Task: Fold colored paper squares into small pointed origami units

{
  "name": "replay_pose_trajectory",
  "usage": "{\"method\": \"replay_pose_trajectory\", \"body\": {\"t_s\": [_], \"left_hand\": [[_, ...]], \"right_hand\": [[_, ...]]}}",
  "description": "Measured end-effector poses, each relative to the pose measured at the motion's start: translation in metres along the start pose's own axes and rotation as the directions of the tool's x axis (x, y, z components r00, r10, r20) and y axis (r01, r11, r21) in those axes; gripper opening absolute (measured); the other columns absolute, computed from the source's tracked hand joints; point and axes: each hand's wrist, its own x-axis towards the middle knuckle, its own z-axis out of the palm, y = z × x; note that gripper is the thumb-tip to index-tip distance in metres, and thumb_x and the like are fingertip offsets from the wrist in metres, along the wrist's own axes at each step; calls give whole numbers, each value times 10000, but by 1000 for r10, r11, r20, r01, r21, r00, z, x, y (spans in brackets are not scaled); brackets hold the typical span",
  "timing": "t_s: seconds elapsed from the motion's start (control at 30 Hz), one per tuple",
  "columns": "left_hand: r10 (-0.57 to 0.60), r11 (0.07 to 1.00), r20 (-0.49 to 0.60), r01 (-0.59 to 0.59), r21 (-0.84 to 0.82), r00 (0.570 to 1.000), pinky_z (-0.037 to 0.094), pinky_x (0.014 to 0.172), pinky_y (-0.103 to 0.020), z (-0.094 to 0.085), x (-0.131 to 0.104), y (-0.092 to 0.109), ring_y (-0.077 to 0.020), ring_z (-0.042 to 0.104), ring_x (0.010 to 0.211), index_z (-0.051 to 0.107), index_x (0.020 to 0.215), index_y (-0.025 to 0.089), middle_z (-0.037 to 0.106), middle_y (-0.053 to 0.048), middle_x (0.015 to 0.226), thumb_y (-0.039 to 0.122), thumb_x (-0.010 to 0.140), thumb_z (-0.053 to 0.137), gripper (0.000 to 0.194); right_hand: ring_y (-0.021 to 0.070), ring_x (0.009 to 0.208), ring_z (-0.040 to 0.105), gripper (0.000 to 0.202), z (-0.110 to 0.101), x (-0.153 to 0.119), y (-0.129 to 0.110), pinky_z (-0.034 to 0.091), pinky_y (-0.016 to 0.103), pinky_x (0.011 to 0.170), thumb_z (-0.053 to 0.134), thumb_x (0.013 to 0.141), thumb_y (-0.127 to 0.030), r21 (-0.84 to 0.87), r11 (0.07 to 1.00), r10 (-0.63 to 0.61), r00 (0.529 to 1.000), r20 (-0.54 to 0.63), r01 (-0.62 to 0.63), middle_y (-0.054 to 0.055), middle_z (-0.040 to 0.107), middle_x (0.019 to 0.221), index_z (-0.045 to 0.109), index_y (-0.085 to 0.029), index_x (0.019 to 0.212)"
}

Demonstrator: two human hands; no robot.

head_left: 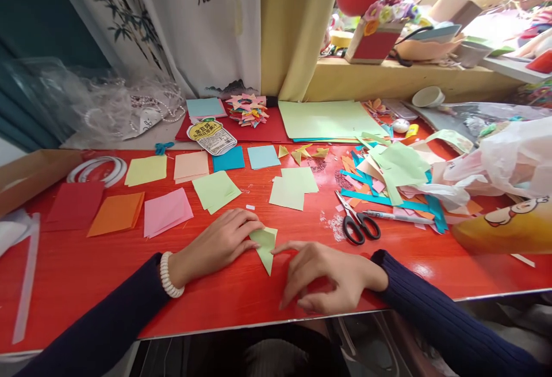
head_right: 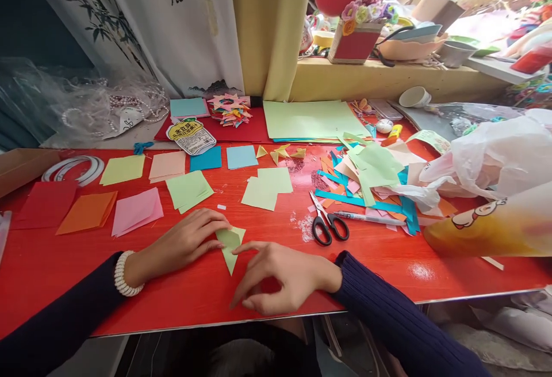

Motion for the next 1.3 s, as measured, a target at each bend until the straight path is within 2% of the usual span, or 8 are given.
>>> {"method": "replay_pose_trajectory", "body": {"t_s": [0.27,0.43,0.53,0.7,0.8,0.93,1.1,1.3], "left_hand": [[-2,976,31,8,-216,1000,461,861,-319,-11,-3,-2,-178,476,1062,518,865,169,492,-92,1125,87,867,391,152],[-99,908,-100,49,-416,990,445,926,-322,-10,2,4,-168,464,1104,555,746,183,452,-63,1163,99,856,438,181],[-299,886,-245,173,-430,922,432,933,-342,0,15,13,-167,470,1077,565,763,194,453,-50,1101,129,848,490,131],[-356,894,-313,225,-387,880,431,892,-330,10,30,17,-171,476,1065,611,798,211,455,-40,1069,123,858,476,172],[-358,894,-268,246,-375,894,449,862,-305,7,29,9,-157,495,1032,612,783,208,471,-37,1070,102,857,459,200],[-235,966,-321,184,-181,918,450,851,-327,4,23,-5,-170,479,1028,638,813,209,489,-51,1096,33,852,392,305],[168,953,-257,-90,288,952,379,948,-429,-2,17,-8,-226,447,1141,603,1053,205,552,-61,1207,-19,809,409,384],[339,850,-138,-240,468,931,263,1052,-412,-6,14,1,-194,508,1133,577,1119,200,620,-18,1168,132,847,526,285]], "right_hand": [[133,942,587,346,0,5,20,475,339,862,475,897,-297,338,908,390,792,-469,-247,63,620,1026,438,-211,1231],[158,1109,529,496,5,19,26,462,335,909,569,832,-285,474,847,451,799,-399,-242,118,503,1259,363,-205,1277],[171,1071,558,494,2,32,27,449,346,918,590,817,-318,639,746,476,821,-316,-187,100,592,1149,411,-187,1257],[161,868,606,536,-5,41,35,473,314,778,597,797,-236,723,649,635,692,-343,-237,52,650,971,408,-185,1296],[141,835,599,478,-8,40,39,465,295,759,488,782,-75,723,643,645,687,-335,-251,26,653,960,469,-194,1244],[144,884,603,266,-9,36,42,446,303,845,479,812,-127,769,595,662,686,-302,-235,37,652,1030,609,-173,1039],[183,925,599,293,-9,34,47,463,320,814,585,792,-266,833,526,747,561,-356,-171,66,648,1059,603,-160,1065],[153,815,610,275,-8,33,46,470,293,746,606,792,-303,852,514,711,603,-362,-95,58,657,1018,615,-174,1035]]}}
